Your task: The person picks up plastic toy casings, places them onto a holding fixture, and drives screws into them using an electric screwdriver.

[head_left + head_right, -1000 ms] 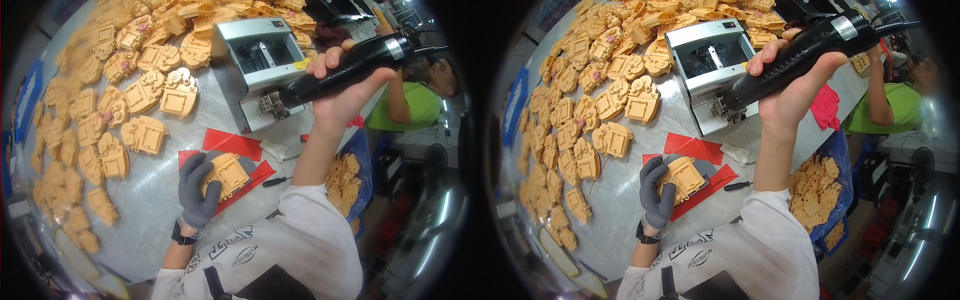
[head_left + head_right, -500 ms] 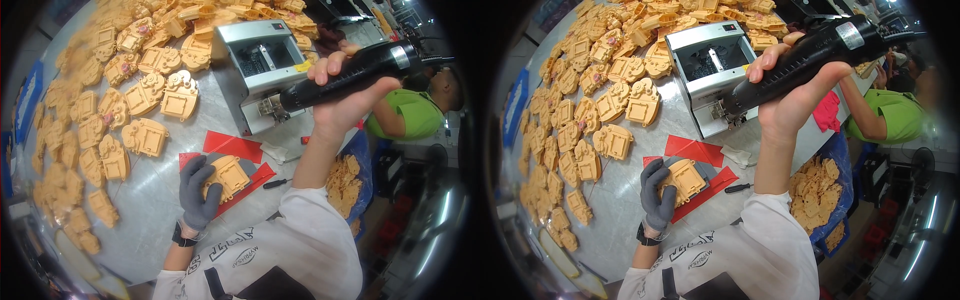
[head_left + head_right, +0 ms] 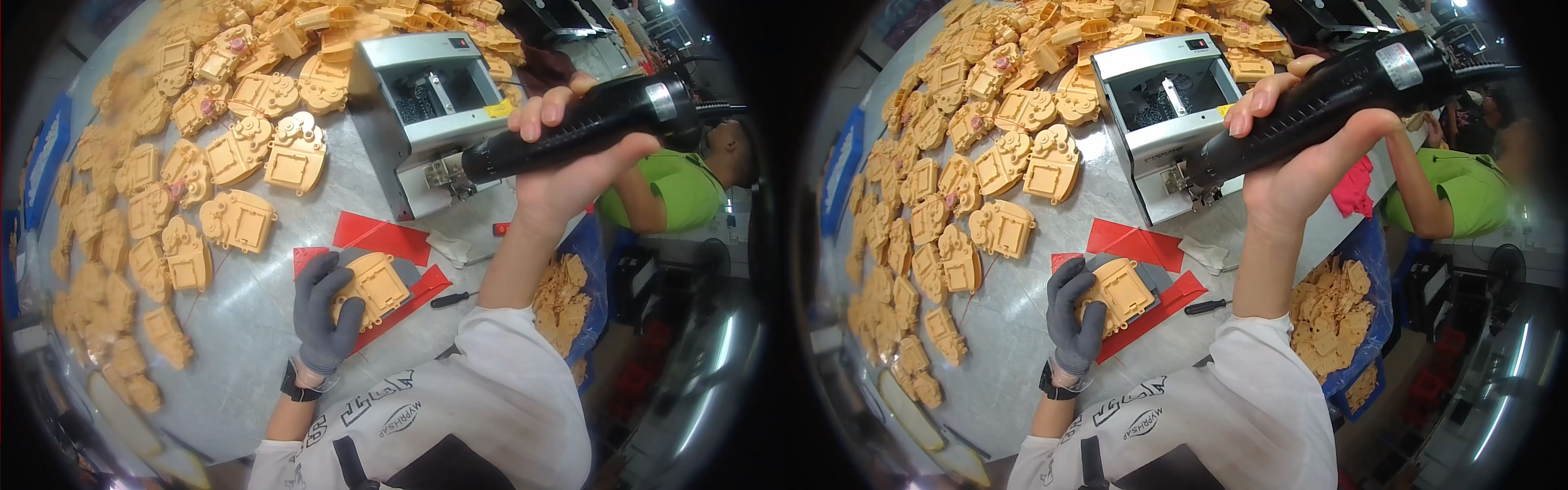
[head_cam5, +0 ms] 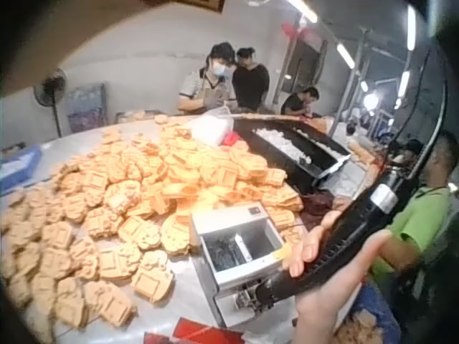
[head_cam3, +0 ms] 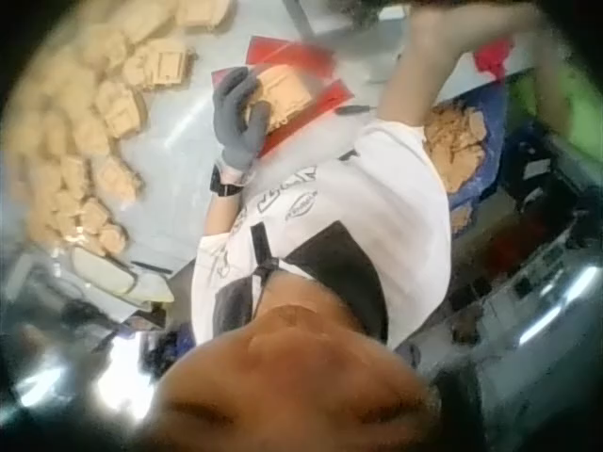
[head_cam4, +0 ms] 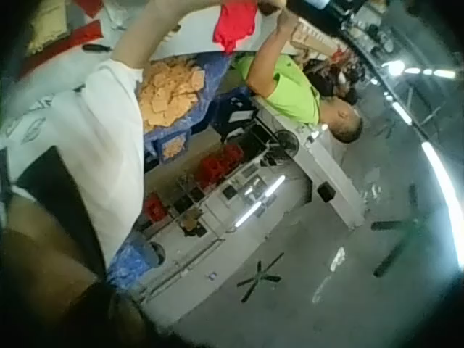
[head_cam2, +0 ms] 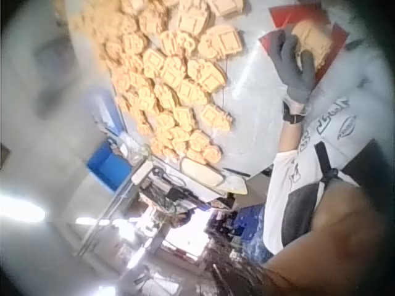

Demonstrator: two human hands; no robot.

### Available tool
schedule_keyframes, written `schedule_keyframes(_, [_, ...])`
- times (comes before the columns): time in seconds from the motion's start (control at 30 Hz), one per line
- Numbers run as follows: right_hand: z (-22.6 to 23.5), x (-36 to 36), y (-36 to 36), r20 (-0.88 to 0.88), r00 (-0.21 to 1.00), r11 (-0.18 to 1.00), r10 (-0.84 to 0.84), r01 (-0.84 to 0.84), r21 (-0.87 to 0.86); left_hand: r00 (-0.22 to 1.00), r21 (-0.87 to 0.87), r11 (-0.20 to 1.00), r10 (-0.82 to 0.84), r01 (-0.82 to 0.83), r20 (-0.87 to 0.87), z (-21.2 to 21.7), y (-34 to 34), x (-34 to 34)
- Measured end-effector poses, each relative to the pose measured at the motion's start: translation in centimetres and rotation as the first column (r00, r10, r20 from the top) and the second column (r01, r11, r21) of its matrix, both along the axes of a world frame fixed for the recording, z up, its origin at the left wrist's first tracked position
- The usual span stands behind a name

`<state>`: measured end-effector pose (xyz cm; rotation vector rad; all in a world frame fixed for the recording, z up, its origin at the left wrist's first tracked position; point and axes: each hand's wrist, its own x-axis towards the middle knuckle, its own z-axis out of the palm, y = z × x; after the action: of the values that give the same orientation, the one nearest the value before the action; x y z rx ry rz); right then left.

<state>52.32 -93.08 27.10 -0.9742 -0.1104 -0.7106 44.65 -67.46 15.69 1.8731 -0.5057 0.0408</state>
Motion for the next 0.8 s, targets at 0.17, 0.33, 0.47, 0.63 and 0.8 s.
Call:
schedule_keyframes(0.17, [0.2, 0.0, 0.2, 0.006, 1.0, 1.0, -0.017, 0.017, -0.018, 1.0, -0.006, 1.0, 0.001, -0.001, 0.006, 0.0, 0.0, 0.0])
schedule_keyframes(0.33, [-0.3, -0.2, 0.3, 0.047, 0.998, 0.995, 0.037, -0.032, -0.092, 1.0, -0.005, 1.0, 0.002, -0.002, 0.011, 0.0, 0.0, 0.1])
schedule_keyframes(0.47, [-0.4, -0.3, 0.3, 0.117, 0.987, 0.975, 0.111, -0.086, -0.206, 1.0, 0.0, 1.0, 0.003, -0.003, 0.016, -0.2, 0.1, 0.1])
schedule_keyframes(0.63, [-0.3, -0.2, 1.0, 0.127, 0.989, 0.98, 0.071, -0.046, -0.193, 1.0, 0.001, 1.0, 0.001, -0.001, 0.021, -0.1, 0.1, 0.1])
schedule_keyframes(0.8, [0.2, -0.7, 0.6, 0.129, 0.991, 0.993, 0.019, -0.004, -0.114, 1.0, -0.009, 1.0, 0.008, -0.008, 0.014, -0.2, 0.2, -0.1])
